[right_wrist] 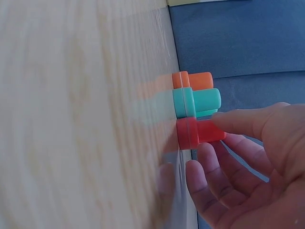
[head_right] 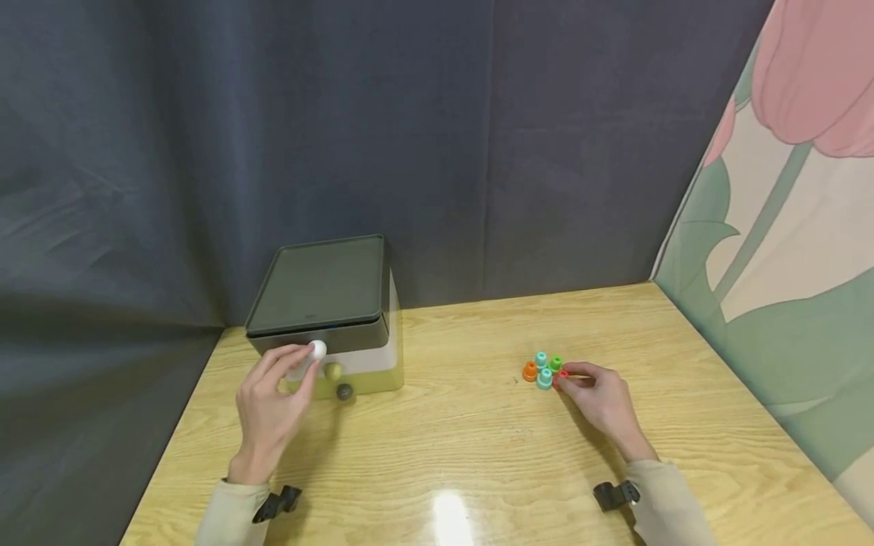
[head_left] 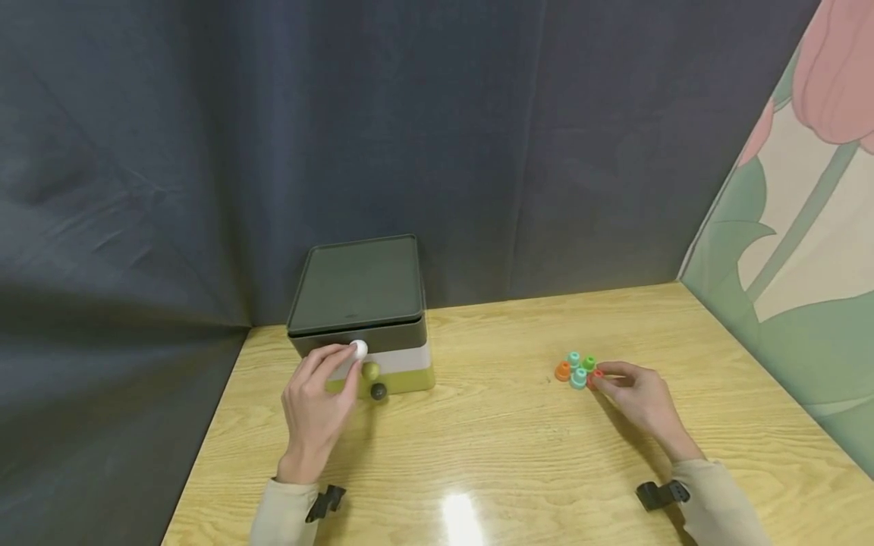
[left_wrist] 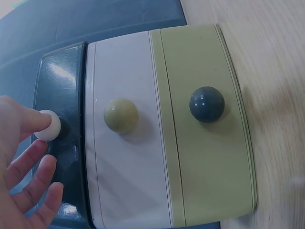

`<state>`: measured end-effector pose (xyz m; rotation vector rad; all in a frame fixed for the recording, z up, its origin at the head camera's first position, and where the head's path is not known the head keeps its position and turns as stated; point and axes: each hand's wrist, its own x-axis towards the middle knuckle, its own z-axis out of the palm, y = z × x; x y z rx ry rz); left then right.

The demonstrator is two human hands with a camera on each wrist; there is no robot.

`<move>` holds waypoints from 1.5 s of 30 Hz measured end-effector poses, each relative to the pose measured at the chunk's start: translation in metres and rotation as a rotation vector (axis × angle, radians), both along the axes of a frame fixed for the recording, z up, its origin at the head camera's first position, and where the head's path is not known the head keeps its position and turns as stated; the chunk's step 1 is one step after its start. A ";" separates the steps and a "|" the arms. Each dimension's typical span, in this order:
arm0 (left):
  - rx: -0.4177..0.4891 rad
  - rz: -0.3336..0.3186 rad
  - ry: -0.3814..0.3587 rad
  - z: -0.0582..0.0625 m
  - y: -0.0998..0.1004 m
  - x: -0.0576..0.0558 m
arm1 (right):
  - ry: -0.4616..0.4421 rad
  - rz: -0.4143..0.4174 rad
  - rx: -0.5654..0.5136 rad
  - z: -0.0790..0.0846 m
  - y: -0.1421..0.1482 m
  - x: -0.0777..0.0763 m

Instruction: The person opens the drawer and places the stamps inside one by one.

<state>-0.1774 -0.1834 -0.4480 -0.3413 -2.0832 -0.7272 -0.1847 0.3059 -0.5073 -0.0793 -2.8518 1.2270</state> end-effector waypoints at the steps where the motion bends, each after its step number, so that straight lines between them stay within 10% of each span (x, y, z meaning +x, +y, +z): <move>1: 0.003 0.002 0.001 0.000 0.000 -0.001 | 0.001 0.001 -0.001 0.000 0.000 0.000; 24: 0.072 0.025 -0.019 -0.004 0.003 -0.007 | 0.001 0.002 -0.002 0.001 0.000 -0.001; 36: 0.046 0.193 -0.402 -0.026 0.008 0.003 | 0.006 0.009 0.006 -0.003 0.002 0.000; 45: -0.094 0.262 -0.420 -0.027 0.014 0.000 | 0.017 0.024 0.005 -0.003 0.002 0.000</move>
